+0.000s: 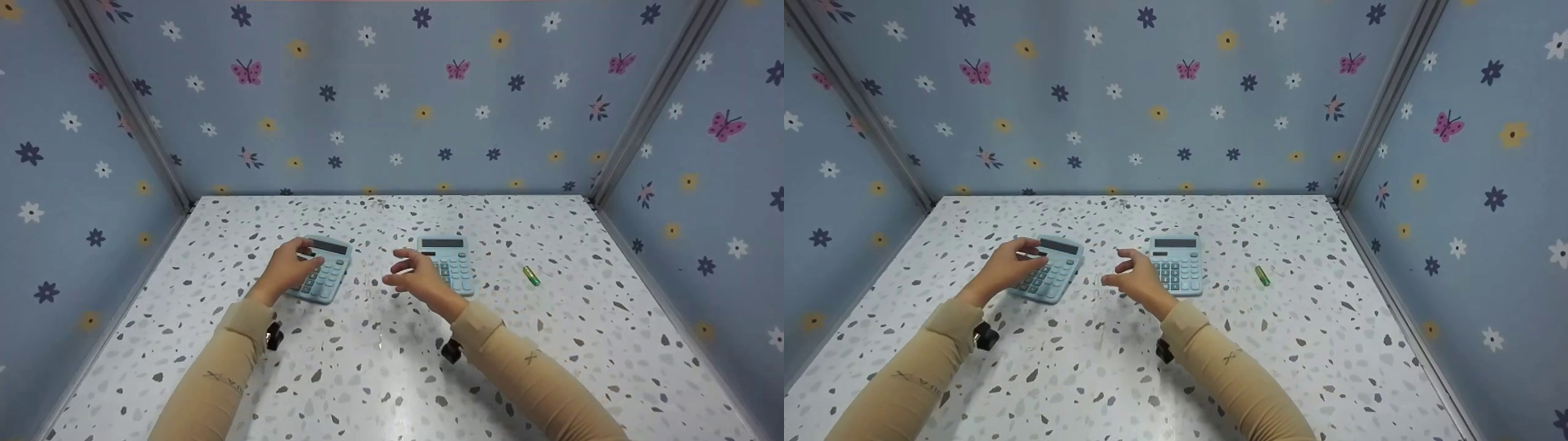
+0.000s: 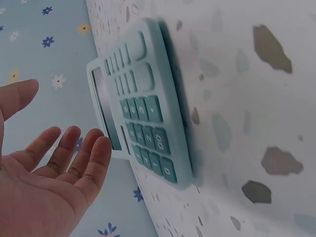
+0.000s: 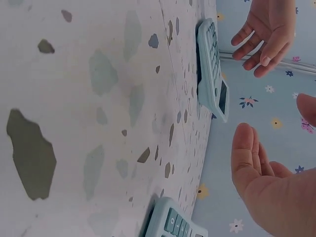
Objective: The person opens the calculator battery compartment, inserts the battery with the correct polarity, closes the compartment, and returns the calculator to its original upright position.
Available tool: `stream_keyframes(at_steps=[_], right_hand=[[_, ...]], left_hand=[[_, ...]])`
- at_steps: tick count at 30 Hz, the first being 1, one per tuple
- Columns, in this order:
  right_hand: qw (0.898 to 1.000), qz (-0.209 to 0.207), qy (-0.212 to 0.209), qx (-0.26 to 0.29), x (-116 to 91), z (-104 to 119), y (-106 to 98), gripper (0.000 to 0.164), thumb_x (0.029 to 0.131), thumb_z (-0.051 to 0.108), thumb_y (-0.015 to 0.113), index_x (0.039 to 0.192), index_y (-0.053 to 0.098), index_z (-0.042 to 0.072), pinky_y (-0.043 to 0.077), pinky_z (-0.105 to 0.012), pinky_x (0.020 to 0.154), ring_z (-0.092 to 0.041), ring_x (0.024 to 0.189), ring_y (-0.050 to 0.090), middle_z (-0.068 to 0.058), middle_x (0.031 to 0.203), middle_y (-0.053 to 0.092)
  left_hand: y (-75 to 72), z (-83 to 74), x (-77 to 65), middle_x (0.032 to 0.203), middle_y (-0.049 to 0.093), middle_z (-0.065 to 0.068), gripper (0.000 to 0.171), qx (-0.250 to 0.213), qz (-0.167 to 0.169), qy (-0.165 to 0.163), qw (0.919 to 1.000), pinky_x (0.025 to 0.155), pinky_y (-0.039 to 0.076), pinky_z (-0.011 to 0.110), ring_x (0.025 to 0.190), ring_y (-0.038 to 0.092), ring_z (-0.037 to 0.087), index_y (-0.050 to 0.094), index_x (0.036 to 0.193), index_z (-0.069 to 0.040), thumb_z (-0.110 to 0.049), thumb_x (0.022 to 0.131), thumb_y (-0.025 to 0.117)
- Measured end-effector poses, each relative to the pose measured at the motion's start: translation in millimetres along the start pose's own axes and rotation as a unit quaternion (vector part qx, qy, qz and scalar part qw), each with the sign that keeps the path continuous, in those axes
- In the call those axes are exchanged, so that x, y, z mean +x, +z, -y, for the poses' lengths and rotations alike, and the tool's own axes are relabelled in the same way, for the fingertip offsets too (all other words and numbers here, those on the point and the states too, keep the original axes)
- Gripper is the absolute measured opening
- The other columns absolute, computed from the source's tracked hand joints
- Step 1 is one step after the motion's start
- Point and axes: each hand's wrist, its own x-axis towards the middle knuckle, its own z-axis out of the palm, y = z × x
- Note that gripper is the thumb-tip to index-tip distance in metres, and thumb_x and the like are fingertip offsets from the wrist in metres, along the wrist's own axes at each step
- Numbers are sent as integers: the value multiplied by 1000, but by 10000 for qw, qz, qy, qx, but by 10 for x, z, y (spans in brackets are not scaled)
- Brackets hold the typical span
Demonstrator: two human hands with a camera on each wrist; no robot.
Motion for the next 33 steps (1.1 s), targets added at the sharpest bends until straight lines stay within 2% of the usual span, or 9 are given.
stream_keyframes(at_steps=[5,9,18,26,33], right_hand=[[9999,61,105,27,24,-45,99,75,94,15,85,160,50,7,63,-50,101,-31,108,73,-25,138,64],[9996,155,203,85,39,-68,171,77,94,19,85,161,49,9,62,-46,102,-29,110,73,-24,141,63],[9981,239,284,491,88,-113,324,76,94,11,82,161,47,2,64,-38,99,-23,106,72,-27,144,60],[9965,289,324,714,147,-166,434,75,95,8,80,161,46,-1,64,-40,101,-23,107,71,-27,145,58],[9944,395,347,911,201,-200,534,77,95,4,79,163,43,-2,63,-42,104,-24,109,72,-28,147,57]], left_hand=[[-79,105,-24,156,51,31,66,40,23,-4,10000,114,52,59,143,54,47,44,159,6,-29,108,65],[-132,163,-36,157,50,33,66,65,4,-59,10000,117,50,61,144,52,49,44,158,7,-30,107,66],[-199,285,-38,158,49,36,66,154,-111,-151,9997,121,46,62,146,50,51,45,156,11,-27,107,67],[-235,368,-20,161,45,36,69,337,-49,-466,9983,126,40,62,149,47,51,41,159,10,-30,108,64],[-249,431,-8,159,46,39,68,538,-19,-508,9973,126,39,64,148,46,53,41,157,13,-29,108,63]])
